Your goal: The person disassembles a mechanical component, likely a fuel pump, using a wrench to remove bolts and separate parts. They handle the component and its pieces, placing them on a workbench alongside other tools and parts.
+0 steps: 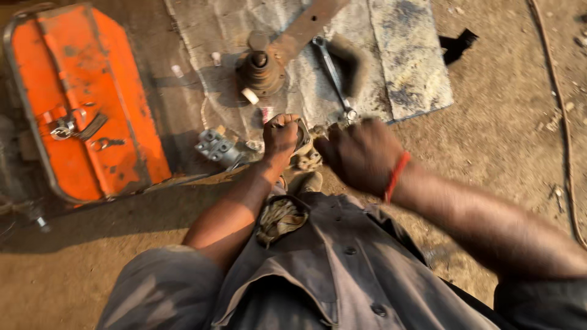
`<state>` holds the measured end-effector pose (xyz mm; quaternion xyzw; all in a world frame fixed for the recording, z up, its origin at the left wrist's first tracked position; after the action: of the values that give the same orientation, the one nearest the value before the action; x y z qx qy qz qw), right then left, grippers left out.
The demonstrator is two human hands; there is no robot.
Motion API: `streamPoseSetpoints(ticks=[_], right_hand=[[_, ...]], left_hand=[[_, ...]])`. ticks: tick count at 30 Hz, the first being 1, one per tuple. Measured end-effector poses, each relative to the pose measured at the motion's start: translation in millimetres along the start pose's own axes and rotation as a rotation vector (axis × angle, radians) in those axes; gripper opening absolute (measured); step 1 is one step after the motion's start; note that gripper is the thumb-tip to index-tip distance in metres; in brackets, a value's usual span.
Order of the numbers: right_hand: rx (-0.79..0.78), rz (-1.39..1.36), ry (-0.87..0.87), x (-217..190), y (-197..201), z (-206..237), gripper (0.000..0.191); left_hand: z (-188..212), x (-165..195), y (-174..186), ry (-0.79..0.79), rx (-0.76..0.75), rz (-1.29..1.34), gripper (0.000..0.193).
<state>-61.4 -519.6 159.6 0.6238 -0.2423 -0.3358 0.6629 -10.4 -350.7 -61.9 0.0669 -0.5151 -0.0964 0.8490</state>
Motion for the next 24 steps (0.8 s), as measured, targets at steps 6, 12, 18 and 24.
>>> streamPoseSetpoints(ticks=[6, 12, 18, 24], right_hand=[[0.547, -0.846, -0.659, 2.8, -70.4, 86.9, 0.023], [-0.133, -1.017, -0.6, 29.7, -113.2, 82.6, 0.032], [-0.08, -1.049, -0.543, -36.7, -152.0, 40.4, 0.036], [-0.361, -0.842, -0.084, -47.5, -169.6, 1.2, 0.036]], left_hand=[[6.8, -38.5, 42.1, 0.243, 0.195, 0.703, 0.011], [53.9, -28.5, 93.7, 0.02, 0.17, 0.751, 0.034], [83.2, -35.6, 145.1, -0.178, 0.359, 0.343, 0.037], [116.2, -104.3, 222.9, -0.207, 0.353, 0.163, 0.036]])
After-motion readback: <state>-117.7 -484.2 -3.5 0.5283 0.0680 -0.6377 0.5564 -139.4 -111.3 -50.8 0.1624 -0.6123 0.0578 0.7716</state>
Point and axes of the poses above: each hand's wrist, its own z-axis away from the middle knuckle, its own y-axis out of the back of the hand, x = y × z, the point moved 2 cm from there along -z, towards the middle knuckle, and after that the axes turned 6 degrees about -z, right-handed, at the moved point
